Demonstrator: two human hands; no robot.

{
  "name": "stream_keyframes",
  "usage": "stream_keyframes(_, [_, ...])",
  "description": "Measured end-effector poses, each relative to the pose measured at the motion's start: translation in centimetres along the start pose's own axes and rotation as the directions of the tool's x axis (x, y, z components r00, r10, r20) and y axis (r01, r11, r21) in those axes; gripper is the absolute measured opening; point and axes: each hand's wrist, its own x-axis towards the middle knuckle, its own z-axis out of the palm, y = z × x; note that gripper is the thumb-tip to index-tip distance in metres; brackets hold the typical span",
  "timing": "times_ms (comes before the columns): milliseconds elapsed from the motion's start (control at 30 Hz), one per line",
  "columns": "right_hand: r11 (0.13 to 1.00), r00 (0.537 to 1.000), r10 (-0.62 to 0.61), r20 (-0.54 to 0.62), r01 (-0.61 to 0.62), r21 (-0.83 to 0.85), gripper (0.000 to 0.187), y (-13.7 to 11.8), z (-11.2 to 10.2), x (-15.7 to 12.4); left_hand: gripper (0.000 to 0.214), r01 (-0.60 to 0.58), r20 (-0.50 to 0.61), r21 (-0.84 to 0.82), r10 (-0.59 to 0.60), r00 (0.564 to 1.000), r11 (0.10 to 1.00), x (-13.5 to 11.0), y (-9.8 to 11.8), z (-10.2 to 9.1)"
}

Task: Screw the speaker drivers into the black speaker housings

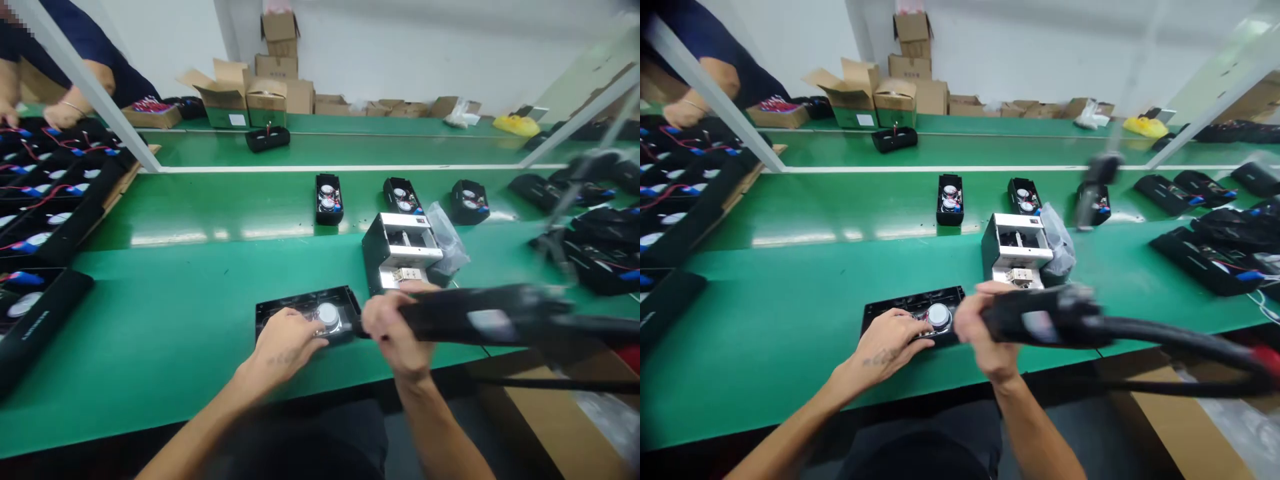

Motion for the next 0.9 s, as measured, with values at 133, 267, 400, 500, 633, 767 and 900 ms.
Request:
stream_keyframes(133, [0.989,0.929,-0.072,-0.363,0.02,-0.144,0.039,-0.8,-4.9,2.2,0.033,0.237,0.287,-0.459,-0.11,0.952,0.856,3.6,-3.1,-3.8])
stream_keyframes(267, [0.778,0.895,-0.104,-0.434,-0.198,-0.596,0.072,2.1,-11.6,1.4,0.039,0.403,0.481,-0.589,-0.097,0.872,0.701,7.8,-6.8,-6.8])
stream_keyframes(400, [0.487,0.901,-0.331,-0.281,-0.092,-0.869,0.093,5.6,-14.4,-2.9,0.04,0.531,0.581,-0.619,-0.118,0.805,0.578,9.8,-9.0,-7.3])
stream_keyframes(500, [0.446,0.897,-0.409,-0.17,0.034,-0.895,0.082,7.3,-13.4,-6.5,0.037,0.582,0.612,-0.643,-0.123,0.781,0.497,10.3,-9.7,-6.9])
stream_keyframes(633, [0.608,0.972,-0.151,-0.179,-0.051,-0.793,0.057,8.8,-11.5,-9.2,0.043,0.625,0.628,-0.657,-0.151,0.763,0.421,10.4,-10.3,-6.9])
stream_keyframes(767, [0.526,0.994,-0.043,-0.104,-0.066,-0.848,0.034,9.7,-11.4,-9.3,0.065,0.659,0.604,-0.639,-0.271,0.749,0.398,11.0,-12.6,-9.4])
stream_keyframes(900, [0.532,0.998,-0.065,0.007,0.041,-0.846,0.024,10.4,-11.6,-9.1,0.069,0.644,0.45,-0.628,-0.472,0.759,0.437,13.8,-16.5,-13.9])
